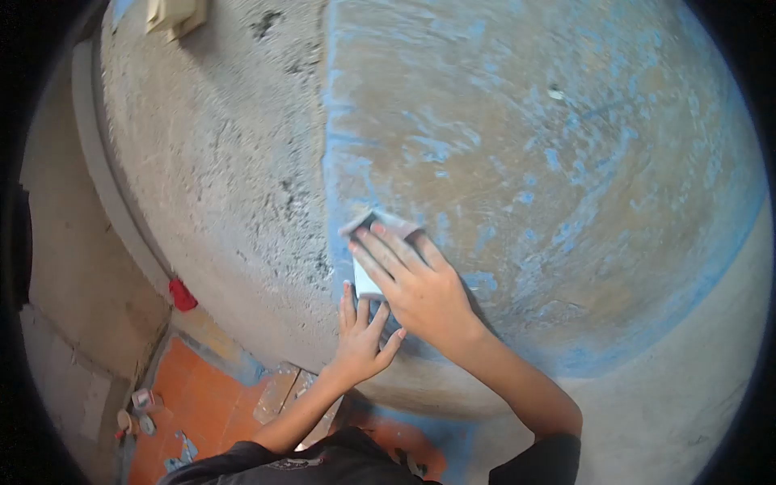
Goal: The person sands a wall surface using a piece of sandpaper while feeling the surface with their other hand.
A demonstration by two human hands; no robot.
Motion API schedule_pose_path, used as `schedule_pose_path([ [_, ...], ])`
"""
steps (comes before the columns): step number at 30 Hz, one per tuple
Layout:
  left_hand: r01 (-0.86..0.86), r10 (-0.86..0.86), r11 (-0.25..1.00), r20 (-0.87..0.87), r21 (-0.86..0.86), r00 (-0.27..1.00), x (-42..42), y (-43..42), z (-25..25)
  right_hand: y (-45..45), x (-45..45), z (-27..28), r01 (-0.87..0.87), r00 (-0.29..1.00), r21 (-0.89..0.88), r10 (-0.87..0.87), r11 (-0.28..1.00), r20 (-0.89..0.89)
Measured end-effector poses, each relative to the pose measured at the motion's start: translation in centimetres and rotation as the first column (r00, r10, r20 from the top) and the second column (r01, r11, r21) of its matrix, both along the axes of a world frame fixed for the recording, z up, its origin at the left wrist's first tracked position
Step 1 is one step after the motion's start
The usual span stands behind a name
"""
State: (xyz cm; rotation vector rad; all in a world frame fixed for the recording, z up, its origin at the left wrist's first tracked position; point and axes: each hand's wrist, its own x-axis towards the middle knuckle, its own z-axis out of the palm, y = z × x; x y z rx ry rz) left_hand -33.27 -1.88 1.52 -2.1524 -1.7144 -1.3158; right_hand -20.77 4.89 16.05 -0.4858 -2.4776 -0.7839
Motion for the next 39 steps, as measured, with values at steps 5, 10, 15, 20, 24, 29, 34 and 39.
schedule_pose_path([
  [5,0.047,-0.047,0.999,-0.016,0.012,0.999,0.1,0.4,0.0,-0.7,4.8,1.1,0.412,0.835,-0.001,-0.378,0.911,-0.399],
  [10,0.038,-0.038,0.999,-0.003,-0.013,0.999,0.6,1.1,-1.1,-2.4,4.5,-8.6,0.343,0.825,-0.24,-0.413,0.908,-0.386],
  [15,0.047,-0.05,0.997,-0.04,-0.067,0.998,1.4,1.4,-1.1,-1.1,6.6,-3.6,0.348,0.515,-0.23,-0.39,0.909,-0.763],
  [20,0.05,-0.053,0.996,-0.042,-0.076,0.998,1.6,1.8,-2.1,-2.7,2.9,-12.8,0.393,0.572,-0.405,-0.564,0.826,-0.595],
  [24,0.054,-0.06,0.995,-0.085,-0.079,0.995,1.7,1.9,-2.3,-2.7,4.2,-10.4,0.36,0.533,-0.391,-0.531,0.847,-0.659],
  [29,0.066,-0.069,0.994,-0.028,-0.085,0.997,2.5,1.7,-2.0,-1.6,6.0,-6.8,0.362,0.459,-0.329,-0.474,0.872,-0.752],
  [34,0.097,-0.096,0.994,0.038,-0.04,0.995,2.9,2.2,-2.6,-4.1,3.9,-17.2,0.376,0.506,-0.516,-0.637,0.77,-0.581],
  [39,0.11,-0.104,0.989,0.062,-0.097,0.993,4.7,1.9,-1.7,-1.4,12.6,-9.4,0.349,0.311,-0.381,-0.489,0.856,-0.815],
])
